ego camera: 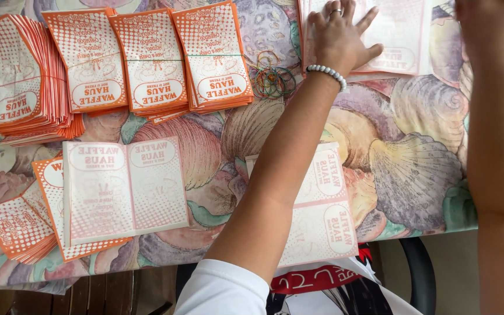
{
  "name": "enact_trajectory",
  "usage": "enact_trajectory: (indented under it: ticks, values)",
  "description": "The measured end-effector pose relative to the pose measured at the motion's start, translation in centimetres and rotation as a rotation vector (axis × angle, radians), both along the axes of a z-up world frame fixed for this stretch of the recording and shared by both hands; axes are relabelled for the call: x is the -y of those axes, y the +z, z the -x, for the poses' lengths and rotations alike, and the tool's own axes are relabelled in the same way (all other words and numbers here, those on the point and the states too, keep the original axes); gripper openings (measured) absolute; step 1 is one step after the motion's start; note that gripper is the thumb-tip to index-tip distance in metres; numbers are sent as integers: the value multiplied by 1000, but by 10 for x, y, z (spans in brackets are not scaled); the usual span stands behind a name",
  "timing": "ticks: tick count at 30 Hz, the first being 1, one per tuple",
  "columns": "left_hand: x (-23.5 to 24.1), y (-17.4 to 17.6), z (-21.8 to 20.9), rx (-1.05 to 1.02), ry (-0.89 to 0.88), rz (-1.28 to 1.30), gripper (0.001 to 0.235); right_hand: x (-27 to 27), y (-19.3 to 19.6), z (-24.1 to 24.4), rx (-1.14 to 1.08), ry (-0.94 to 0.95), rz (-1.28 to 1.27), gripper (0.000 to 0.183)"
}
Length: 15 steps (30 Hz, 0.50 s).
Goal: Folding printed paper sheets into bags and organizing them into stacks on a table.
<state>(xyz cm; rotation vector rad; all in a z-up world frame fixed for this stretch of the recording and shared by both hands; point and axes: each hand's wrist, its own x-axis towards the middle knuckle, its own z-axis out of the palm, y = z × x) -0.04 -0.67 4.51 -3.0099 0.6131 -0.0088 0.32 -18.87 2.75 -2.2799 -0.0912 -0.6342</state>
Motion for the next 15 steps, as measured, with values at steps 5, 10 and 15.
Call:
enact_trajectory:
  ticks: [5,10,15]
  values:
    - [-2,-26,0,161,-8,231,86,34,-32,-4,21,-21,-8,27]
    - [-3,-26,7,340,96,286,103,64,-64,-36,48,-15,67,40]
    - [-17,-27,4,34,51,340,82,74,-61,-40,48,77,114,23]
